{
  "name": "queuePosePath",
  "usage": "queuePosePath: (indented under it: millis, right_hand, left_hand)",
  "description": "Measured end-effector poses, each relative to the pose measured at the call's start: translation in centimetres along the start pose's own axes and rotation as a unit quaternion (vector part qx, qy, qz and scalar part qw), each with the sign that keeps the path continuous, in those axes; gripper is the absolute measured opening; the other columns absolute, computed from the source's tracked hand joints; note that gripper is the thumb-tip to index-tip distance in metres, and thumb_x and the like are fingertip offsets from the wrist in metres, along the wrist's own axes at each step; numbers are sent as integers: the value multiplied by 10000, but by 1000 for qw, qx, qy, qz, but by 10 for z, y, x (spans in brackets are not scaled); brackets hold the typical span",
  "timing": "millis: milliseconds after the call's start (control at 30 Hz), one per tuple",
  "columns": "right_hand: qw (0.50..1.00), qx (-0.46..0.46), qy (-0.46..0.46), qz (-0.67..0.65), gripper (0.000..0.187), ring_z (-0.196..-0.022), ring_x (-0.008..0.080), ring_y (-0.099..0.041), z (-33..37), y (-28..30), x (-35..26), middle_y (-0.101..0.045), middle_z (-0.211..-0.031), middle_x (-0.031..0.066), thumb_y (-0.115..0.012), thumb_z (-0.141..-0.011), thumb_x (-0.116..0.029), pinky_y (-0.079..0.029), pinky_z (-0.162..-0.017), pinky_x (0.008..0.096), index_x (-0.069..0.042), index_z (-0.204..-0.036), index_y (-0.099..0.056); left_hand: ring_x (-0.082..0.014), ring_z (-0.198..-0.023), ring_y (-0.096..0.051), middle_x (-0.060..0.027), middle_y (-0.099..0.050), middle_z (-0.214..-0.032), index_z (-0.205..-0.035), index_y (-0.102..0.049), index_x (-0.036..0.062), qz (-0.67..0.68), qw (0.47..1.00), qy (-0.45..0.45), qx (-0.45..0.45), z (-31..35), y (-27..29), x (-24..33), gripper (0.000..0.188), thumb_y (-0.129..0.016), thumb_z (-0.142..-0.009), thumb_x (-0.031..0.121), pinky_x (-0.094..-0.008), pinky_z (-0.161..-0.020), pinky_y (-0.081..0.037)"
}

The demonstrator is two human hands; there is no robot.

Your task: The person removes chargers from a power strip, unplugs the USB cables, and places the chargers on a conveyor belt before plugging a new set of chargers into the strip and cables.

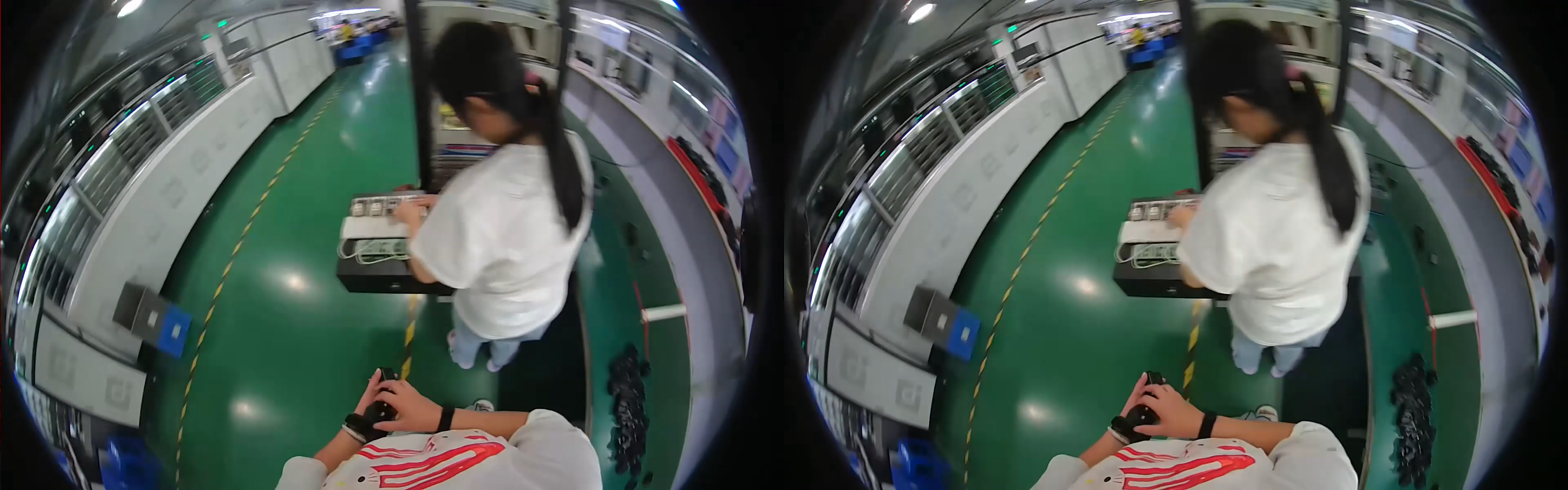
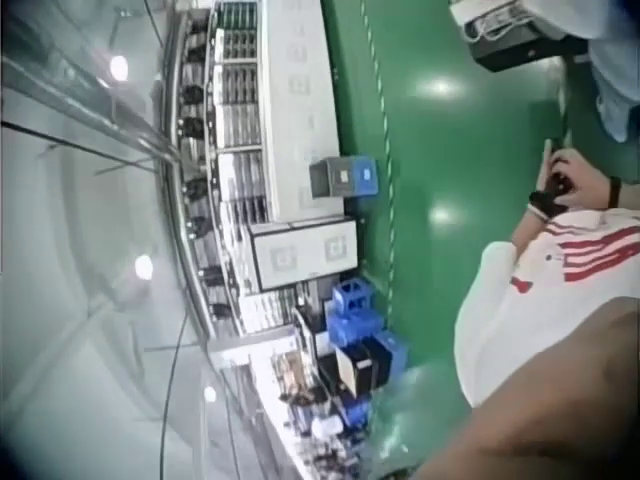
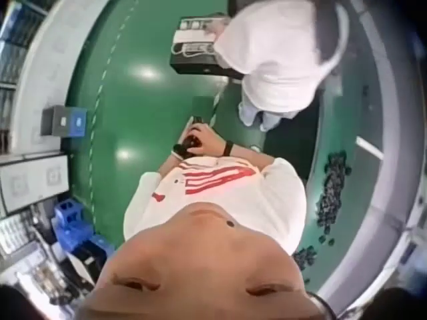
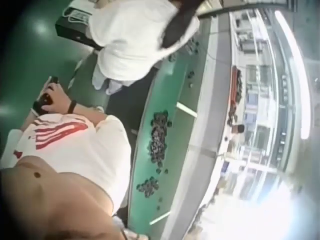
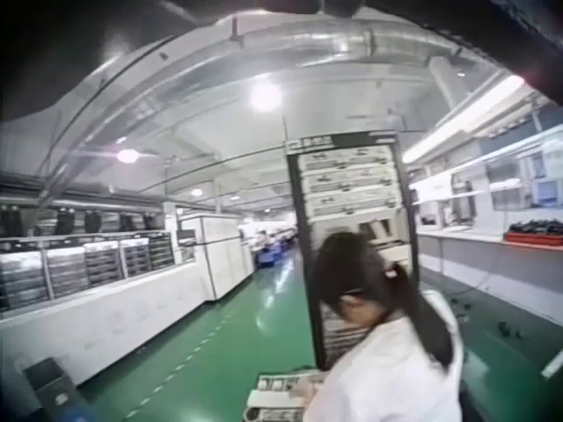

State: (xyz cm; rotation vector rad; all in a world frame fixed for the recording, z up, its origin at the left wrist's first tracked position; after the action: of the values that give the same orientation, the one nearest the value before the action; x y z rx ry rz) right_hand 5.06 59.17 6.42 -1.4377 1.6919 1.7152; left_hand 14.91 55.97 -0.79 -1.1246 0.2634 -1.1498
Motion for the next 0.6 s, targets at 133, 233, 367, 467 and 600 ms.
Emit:
queuePosePath:
  millis: [133,233,367,467,600]
  right_hand:
    - [992,-109,37,-48,534,-1106,382,-412,-39,-55,11,-443,-1217,178,-670,-757,-464,-310,-981,464,-56,-1086,-567]
    - [983,-184,16,-7,550,-1171,375,-362,-75,-66,19,-433,-1257,180,-608,-788,-515,-290,-978,498,-64,-1103,-573]
    - [978,-202,40,-17,547,-1203,360,-347,-120,-72,43,-425,-1303,146,-603,-791,-512,-272,-984,499,-78,-1123,-577]
    - [978,-197,39,-64,531,-1251,319,-323,-162,-76,70,-436,-1334,79,-601,-797,-487,-250,-996,486,-89,-1147,-574]
    - [979,-173,50,-96,541,-1223,304,-371,-230,-65,99,-485,-1290,84,-607,-792,-488,-313,-976,475,-90,-1157,-572]
  left_hand:
    - [-204,-932,-606,-88,-612,-1007,-1078,-561,61,110,994,-26,0,14,86,13,519,-431,-908,533,-344,-808,-505]
    - [-208,-934,-605,-94,-613,-1007,-1073,-561,65,133,990,-43,-6,11,104,32,511,-431,-908,531,-345,-811,-504]
    - [-218,-937,-602,-106,-614,-1008,-1062,-561,73,157,985,-62,-29,-4,115,75,497,-429,-910,527,-347,-817,-503]
    - [-222,-930,-602,-110,-615,-1007,-1059,-562,72,148,986,-75,-29,-23,104,121,495,-426,-911,525,-349,-808,-507]
    - [-228,-903,-606,-113,-615,-1007,-1067,-563,69,77,991,-102,37,-58,97,195,502,-422,-911,526,-350,-780,-515]
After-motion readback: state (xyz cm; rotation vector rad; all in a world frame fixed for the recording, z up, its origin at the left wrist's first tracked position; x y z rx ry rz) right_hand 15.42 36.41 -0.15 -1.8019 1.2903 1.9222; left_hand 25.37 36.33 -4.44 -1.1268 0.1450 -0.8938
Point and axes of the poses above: each hand's wrist, its own z-axis away from the middle knuckle, its own y-axis out of the back of the hand, x = y × z, the point moved 4 cm from there along -z, towards the middle knuckle
